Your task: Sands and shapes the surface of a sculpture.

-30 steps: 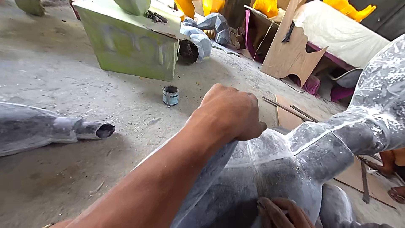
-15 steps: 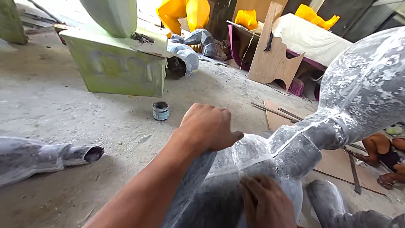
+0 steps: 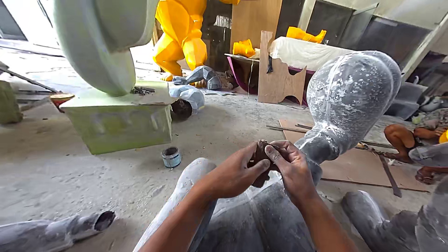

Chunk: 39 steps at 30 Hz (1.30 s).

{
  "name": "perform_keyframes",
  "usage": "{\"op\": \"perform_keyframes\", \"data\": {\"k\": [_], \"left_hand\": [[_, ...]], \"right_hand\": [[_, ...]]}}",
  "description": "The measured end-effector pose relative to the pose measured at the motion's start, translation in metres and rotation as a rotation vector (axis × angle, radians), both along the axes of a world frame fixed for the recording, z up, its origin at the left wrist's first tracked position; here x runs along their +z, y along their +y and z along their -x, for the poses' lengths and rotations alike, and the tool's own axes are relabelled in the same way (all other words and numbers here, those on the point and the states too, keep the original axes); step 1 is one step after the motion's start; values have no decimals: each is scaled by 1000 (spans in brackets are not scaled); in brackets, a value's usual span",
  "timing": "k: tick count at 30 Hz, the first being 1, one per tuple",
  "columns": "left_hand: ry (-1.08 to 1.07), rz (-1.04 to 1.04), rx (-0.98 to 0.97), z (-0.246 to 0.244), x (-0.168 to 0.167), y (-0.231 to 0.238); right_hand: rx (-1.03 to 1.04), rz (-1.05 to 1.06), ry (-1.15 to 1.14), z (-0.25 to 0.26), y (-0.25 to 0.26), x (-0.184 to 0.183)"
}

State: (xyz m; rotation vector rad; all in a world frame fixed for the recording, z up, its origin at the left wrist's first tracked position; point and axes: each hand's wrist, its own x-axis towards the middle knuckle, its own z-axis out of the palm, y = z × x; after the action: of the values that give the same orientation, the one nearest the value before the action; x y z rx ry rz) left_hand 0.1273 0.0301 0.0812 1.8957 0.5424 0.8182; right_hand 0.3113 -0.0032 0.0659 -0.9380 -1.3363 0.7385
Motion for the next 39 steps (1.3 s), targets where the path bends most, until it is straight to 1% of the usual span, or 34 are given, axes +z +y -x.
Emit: {"op": "perform_keyframes", "data": {"k": [1, 2, 4, 5, 6, 8, 9, 11, 14, 17, 18, 19, 20, 22, 23, 24, 26, 28, 29, 30, 32, 33, 35, 37, 39], "left_hand": [[-44, 58, -32, -4, -1, 0], [-61, 87, -25, -6, -3, 0], [-98, 138, 13, -8, -3, 0], [-128, 180, 4, -8, -1, -2], [-168, 227, -31, -8, -1, -4], [-282, 318, -142, -10, -4, -9], [-334, 361, -182, -12, -5, -11], [-405, 428, -225, -18, -6, -17], [-401, 458, -125, -27, -10, -25], [-355, 536, -72, -28, -16, -29], [-301, 520, -76, -25, -19, -29], [-211, 447, -46, -23, -24, -29], [-100, 317, 41, -21, -33, -29], [195, -6, 316, -20, -57, -30], [333, -111, 422, -19, -69, -33], [417, -167, 482, -19, -82, -37], [477, -199, 561, -23, -106, -44], [448, -232, 631, -27, -121, -46], [435, -257, 655, -28, -126, -45], [424, -278, 672, -29, -128, -44], [385, -305, 705, -30, -132, -41], [366, -325, 720, -30, -135, -39], [325, -379, 741, -32, -139, -33], [263, -426, 751, -36, -142, -27], [205, -443, 763, -45, -143, -21]], "right_hand": [[-15, -22, -6, -2, -1, 3], [-22, -36, -12, -6, -2, 5], [36, -8, -4, -17, -4, 6], [135, 27, 23, -25, -5, 7], [284, 67, 69, -35, -6, 6], [571, 119, 167, -51, -7, 3], [629, 124, 190, -55, -7, 2], [619, 120, 166, -57, -6, 0], [420, 94, -24, -57, -4, 4], [226, 59, -369, -64, 3, 15], [146, 46, -519, -71, 9, 19], [59, 29, -650, -80, 15, 23], [-39, -7, -751, -92, 24, 27], [-287, -87, -924, -122, 45, 32], [-412, -114, -985, -136, 55, 33], [-526, -147, -1006, -149, 63, 30], [-734, -257, -929, -165, 74, 14], [-938, -318, -724, -173, 77, -6], [-1035, -281, -609, -173, 76, -12], [-1111, -198, -493, -172, 75, -16], [-1201, -12, -244, -170, 72, -19], [-1216, 78, -109, -170, 71, -20], [-1169, 227, 112, -169, 70, -28], [-1041, 315, 237, -165, 69, -40], [-845, 356, 362, -162, 69, -55]]}}
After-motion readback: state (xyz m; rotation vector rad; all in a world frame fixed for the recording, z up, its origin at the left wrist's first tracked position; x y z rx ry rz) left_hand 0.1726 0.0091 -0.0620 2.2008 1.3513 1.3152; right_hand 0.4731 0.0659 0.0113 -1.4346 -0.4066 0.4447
